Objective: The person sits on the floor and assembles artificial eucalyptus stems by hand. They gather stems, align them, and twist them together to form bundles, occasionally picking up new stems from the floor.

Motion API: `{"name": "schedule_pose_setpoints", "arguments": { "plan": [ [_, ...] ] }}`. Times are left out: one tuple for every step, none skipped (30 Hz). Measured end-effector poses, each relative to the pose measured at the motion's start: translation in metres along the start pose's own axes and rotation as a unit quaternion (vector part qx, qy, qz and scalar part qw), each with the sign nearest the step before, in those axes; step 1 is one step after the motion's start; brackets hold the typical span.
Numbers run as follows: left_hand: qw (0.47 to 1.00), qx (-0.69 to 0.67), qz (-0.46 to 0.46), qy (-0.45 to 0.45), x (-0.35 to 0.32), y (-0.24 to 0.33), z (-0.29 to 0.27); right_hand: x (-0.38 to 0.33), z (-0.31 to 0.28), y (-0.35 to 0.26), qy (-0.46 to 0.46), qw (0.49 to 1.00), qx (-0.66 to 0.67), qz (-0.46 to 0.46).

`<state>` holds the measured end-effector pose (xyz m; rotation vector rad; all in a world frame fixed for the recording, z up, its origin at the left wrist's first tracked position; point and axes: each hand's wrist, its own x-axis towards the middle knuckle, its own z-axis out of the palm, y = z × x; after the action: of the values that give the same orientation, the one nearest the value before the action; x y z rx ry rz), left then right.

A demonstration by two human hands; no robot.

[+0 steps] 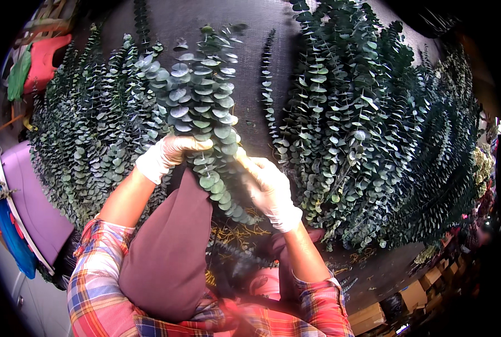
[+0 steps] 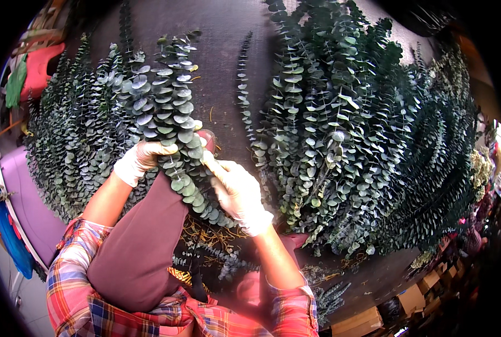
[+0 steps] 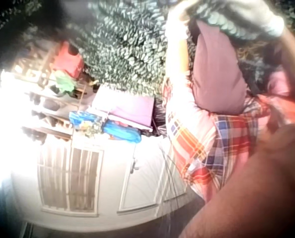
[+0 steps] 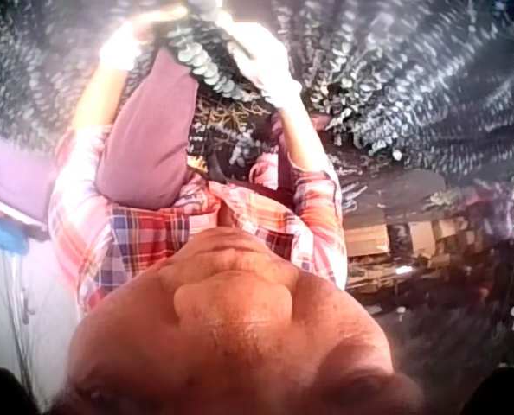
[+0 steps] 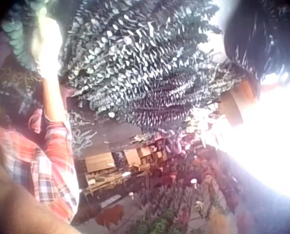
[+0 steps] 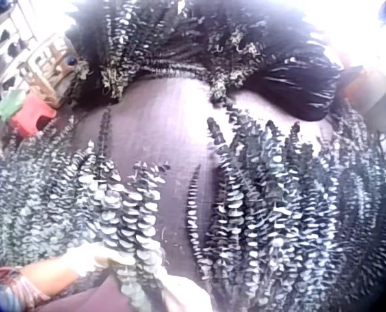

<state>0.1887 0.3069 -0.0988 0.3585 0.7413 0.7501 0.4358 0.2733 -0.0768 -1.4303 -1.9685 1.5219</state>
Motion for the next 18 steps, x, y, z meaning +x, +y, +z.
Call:
{"name": "schedule_pose_setpoints", "arguments": {
  "plan": [
    [1.000,-0.006,-0.014,-0.015,0.001,0.000,0.001,0.003,-0.002,-0.005,0.019,0.999,-0.038,-0.031],
    [0.999,0.014,-0.037,-0.011,0.001,0.002,0.001,0.008,-0.004,-0.009,0.031,0.996,-0.070,-0.054],
    [0.998,0.033,-0.060,-0.009,0.002,0.003,0.002,0.014,-0.006,-0.014,0.041,0.992,-0.100,-0.070],
    [0.998,0.035,-0.058,-0.014,0.001,0.004,0.002,0.020,-0.007,-0.019,0.020,0.994,-0.099,-0.029],
    [0.998,0.050,-0.040,-0.009,0.002,0.004,0.003,0.026,-0.008,-0.024,0.051,0.992,-0.099,-0.052],
    [0.998,0.035,-0.055,-0.003,0.000,0.005,0.002,0.032,-0.011,-0.029,0.070,0.991,-0.098,-0.058],
    [0.997,0.019,-0.076,0.005,-0.003,0.005,0.002,0.039,-0.013,-0.034,0.090,0.989,-0.101,-0.066],
    [0.997,0.025,-0.069,-0.005,-0.003,0.005,0.001,0.046,-0.015,-0.039,0.106,0.983,-0.125,-0.082],
    [0.997,0.031,-0.062,-0.015,-0.003,0.004,0.000,0.050,-0.016,-0.045,0.118,0.991,-0.038,-0.055],
    [0.997,0.035,-0.057,-0.023,-0.002,0.002,-0.002,0.053,-0.014,-0.051,0.130,0.990,0.049,-0.021],
    [0.997,0.050,-0.066,0.000,-0.003,-0.001,-0.004,0.056,-0.011,-0.057,0.144,0.982,0.124,-0.001],
    [0.995,0.064,-0.074,0.027,-0.004,-0.003,-0.006,0.064,-0.008,-0.059,0.126,0.982,0.137,0.025],
    [0.989,0.091,-0.099,0.069,-0.005,-0.006,-0.008,0.073,0.000,-0.062,0.116,0.956,0.265,0.055],
    [0.992,0.097,-0.063,0.053,-0.006,-0.008,-0.011,0.080,0.007,-0.064,0.117,0.914,0.383,0.066],
    [0.995,0.063,-0.059,0.045,-0.007,-0.010,-0.014,0.081,0.011,-0.064,0.102,0.872,0.467,0.105],
    [0.996,0.037,-0.063,0.042,-0.008,-0.012,-0.017,0.082,0.015,-0.063,0.113,0.860,0.489,0.098],
    [0.997,0.010,-0.067,0.038,-0.009,-0.013,-0.019,0.082,0.017,-0.061,0.125,0.868,0.471,0.097],
    [0.997,-0.021,-0.069,0.029,-0.009,-0.015,-0.021,0.080,0.018,-0.058,0.142,0.873,0.452,0.111]
  ]
}}
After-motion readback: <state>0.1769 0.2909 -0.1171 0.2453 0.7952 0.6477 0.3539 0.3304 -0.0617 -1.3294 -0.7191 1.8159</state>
